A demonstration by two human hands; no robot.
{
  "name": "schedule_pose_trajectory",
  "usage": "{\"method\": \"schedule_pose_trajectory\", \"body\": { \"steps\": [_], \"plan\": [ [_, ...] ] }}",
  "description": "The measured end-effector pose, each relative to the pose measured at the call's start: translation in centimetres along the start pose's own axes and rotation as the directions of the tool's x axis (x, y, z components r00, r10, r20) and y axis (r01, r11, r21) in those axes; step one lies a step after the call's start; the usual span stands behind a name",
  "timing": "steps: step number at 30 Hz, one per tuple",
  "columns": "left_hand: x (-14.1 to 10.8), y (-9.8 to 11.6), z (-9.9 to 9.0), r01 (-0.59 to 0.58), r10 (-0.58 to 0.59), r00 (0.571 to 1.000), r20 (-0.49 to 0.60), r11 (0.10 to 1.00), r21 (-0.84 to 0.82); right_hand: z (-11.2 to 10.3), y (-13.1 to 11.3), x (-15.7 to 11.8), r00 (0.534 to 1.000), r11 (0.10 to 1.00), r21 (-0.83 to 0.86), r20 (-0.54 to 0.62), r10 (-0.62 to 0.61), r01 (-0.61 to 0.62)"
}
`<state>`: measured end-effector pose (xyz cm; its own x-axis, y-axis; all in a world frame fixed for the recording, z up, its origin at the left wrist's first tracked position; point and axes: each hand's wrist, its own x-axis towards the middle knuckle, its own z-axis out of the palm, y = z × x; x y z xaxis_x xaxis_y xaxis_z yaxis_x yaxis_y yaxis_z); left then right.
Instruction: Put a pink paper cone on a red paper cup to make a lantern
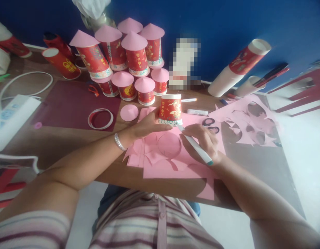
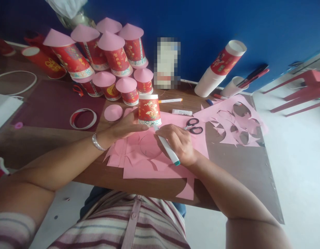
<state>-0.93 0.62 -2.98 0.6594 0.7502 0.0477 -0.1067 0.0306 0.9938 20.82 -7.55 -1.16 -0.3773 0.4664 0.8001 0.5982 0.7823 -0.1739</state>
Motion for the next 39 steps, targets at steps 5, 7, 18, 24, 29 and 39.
{"method": "schedule_pose_trajectory", "body": {
  "steps": [5, 7, 18, 24, 29, 39],
  "plan": [
    [-0.05, 0.22, 0.00, -0.007, 0.007, 1.000, 0.004, 0.999, 0.034, 0.10, -0.26, -0.07, 1.000, 1.000, 0.018, -0.010, -0.004, 0.004],
    [-0.05, 0.26, 0.02, -0.011, 0.011, 1.000, 0.003, 0.999, 0.037, 0.18, -0.26, -0.23, 1.000, 0.999, 0.031, 0.004, -0.008, 0.008],
    [0.10, -0.16, -0.08, -0.022, 0.021, 1.000, 0.002, 1.000, 0.021, 0.12, -0.31, -0.29, 0.998, 0.998, 0.049, 0.051, 0.039, -0.041],
    [0.08, -0.22, -0.06, -0.032, 0.032, 0.999, 0.007, 0.998, 0.045, 0.04, -0.37, -0.24, 0.998, 0.999, 0.033, 0.057, 0.036, -0.038],
    [0.12, -0.44, -0.06, -0.027, 0.027, 1.000, 0.007, 0.998, 0.055, 0.05, -0.34, -0.35, 0.997, 0.999, 0.025, 0.065, 0.043, -0.044],
    [0.11, -0.35, -0.25, -0.014, 0.014, 1.000, 0.001, 0.999, 0.044, -0.43, -0.02, 0.25, 1.000, 0.998, -0.054, -0.005, -0.012, 0.012]
  ]
}}
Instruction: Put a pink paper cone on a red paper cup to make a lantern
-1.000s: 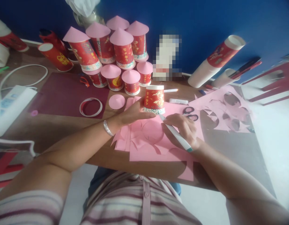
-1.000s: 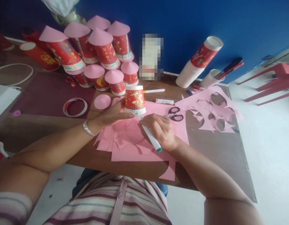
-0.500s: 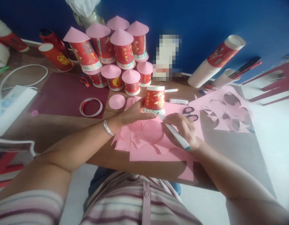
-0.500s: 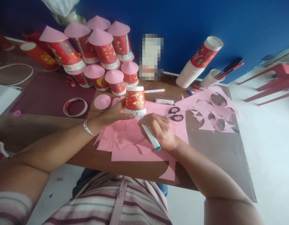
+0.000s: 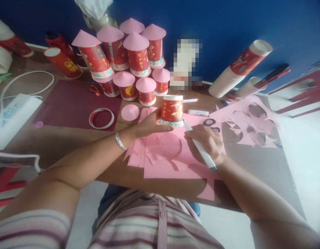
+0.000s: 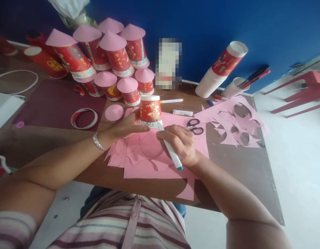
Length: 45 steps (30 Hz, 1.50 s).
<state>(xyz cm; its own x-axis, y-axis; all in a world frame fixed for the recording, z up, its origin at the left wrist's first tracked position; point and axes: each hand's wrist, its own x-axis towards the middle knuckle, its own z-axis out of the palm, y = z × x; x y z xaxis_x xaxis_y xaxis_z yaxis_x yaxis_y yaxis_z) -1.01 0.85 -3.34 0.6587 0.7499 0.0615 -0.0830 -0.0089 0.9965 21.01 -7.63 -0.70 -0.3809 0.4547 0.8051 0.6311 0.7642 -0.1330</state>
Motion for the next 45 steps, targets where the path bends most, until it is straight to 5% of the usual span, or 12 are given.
{"method": "schedule_pose_trajectory", "body": {
  "steps": [9, 19, 24, 34, 45],
  "plan": [
    [0.1, -0.8, -0.1, -0.002, 0.006, 1.000, 0.014, 0.966, -0.259, 0.6, 1.5, -0.8, 0.979, 0.979, -0.038, 0.012, 0.202, -0.201],
    [0.1, 0.0, 0.1, 0.011, 0.013, 0.996, 0.083, 0.959, -0.284, 1.6, 1.8, -1.3, 0.982, 0.980, 0.072, -0.036, 0.187, -0.185],
    [0.1, 0.1, 0.1, 0.025, 0.004, 0.994, 0.105, 0.960, -0.280, 1.1, 1.8, -1.1, 0.993, 0.992, -0.045, -0.022, 0.117, -0.118],
    [0.1, 0.1, 0.7, 0.053, -0.048, 0.998, 0.050, 0.995, -0.089, 1.1, 2.0, -1.3, 0.974, 0.934, -0.274, 0.083, -0.213, 0.228],
    [0.2, 0.7, 1.1, -0.004, 0.006, 0.999, 0.039, 0.999, -0.041, 1.1, 1.3, -1.3, 0.983, 0.974, -0.144, 0.083, -0.165, 0.175]
  ]
}}
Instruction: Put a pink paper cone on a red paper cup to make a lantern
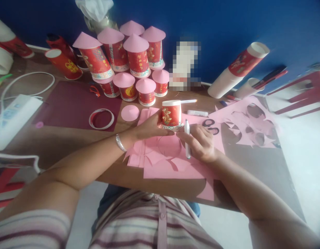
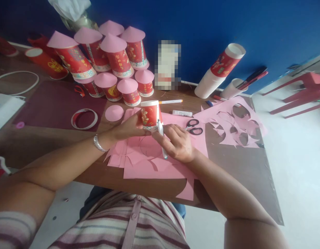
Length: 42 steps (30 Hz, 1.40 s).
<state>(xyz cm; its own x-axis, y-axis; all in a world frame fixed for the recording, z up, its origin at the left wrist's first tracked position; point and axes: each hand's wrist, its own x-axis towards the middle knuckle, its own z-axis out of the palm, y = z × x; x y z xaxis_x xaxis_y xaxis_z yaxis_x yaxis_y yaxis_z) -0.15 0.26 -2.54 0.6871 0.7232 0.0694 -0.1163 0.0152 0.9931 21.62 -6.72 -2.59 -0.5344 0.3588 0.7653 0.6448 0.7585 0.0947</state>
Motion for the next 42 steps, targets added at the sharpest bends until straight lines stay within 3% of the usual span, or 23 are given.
{"method": "schedule_pose_trajectory", "body": {
  "steps": [7, 12, 20, 42],
  "plan": [
    [-0.2, -0.2, -0.7, 0.001, -0.001, 1.000, -0.012, 0.997, 0.076, -0.8, -0.9, 0.7, 0.978, 0.951, 0.247, -0.036, 0.203, -0.189],
    [-0.3, -0.3, -0.7, -0.031, 0.031, 0.999, -0.006, 0.997, 0.072, -1.5, -1.2, 1.1, 0.983, 0.965, 0.193, -0.001, 0.184, -0.180],
    [-0.5, 0.0, -0.7, 0.035, -0.031, 0.999, -0.035, 0.994, 0.105, -0.6, -1.4, 0.9, 0.968, 0.938, 0.275, -0.073, 0.241, -0.213],
    [-0.5, 0.0, -0.7, 0.024, -0.021, 1.000, -0.021, 0.990, 0.136, -0.7, -1.5, 1.3, 0.984, 0.964, 0.231, -0.090, 0.155, -0.131]
  ]
}}
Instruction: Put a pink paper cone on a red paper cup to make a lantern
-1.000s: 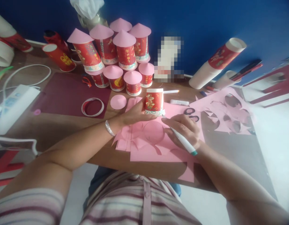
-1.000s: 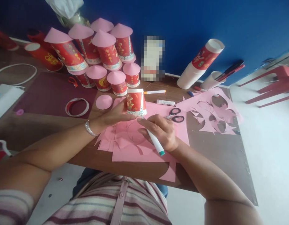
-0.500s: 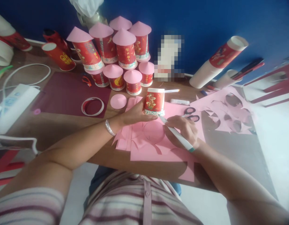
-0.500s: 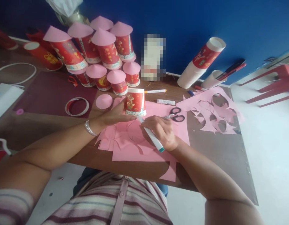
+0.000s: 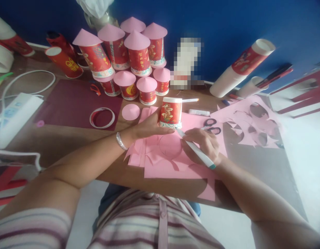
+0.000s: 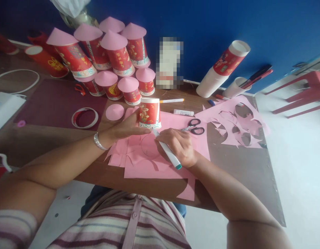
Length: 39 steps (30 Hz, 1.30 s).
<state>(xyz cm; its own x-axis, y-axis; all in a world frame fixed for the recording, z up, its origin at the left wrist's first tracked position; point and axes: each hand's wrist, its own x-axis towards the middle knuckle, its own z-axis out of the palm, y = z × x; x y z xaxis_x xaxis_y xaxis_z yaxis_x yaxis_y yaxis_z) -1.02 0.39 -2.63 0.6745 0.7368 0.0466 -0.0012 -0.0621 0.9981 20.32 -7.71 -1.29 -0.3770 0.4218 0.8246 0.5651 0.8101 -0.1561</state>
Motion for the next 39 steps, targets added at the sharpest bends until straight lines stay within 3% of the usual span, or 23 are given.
{"method": "schedule_pose_trajectory", "body": {
  "steps": [11, 18, 39],
  "plan": [
    [0.12, -0.16, -0.14, -0.018, 0.019, 0.999, 0.041, 1.000, -0.021, -0.10, 0.01, 0.17, 0.999, 0.999, 0.024, 0.026, -0.035, 0.034],
    [0.09, -0.26, -0.17, -0.003, 0.004, 0.999, 0.045, 1.000, -0.029, -0.23, -0.11, 0.14, 0.998, 0.998, 0.051, 0.054, 0.027, -0.029],
    [0.11, -0.42, -0.34, 0.015, -0.014, 0.999, 0.041, 0.999, -0.031, -0.23, -0.09, 0.12, 0.994, 0.995, 0.077, 0.091, 0.056, -0.063]
  ]
}}
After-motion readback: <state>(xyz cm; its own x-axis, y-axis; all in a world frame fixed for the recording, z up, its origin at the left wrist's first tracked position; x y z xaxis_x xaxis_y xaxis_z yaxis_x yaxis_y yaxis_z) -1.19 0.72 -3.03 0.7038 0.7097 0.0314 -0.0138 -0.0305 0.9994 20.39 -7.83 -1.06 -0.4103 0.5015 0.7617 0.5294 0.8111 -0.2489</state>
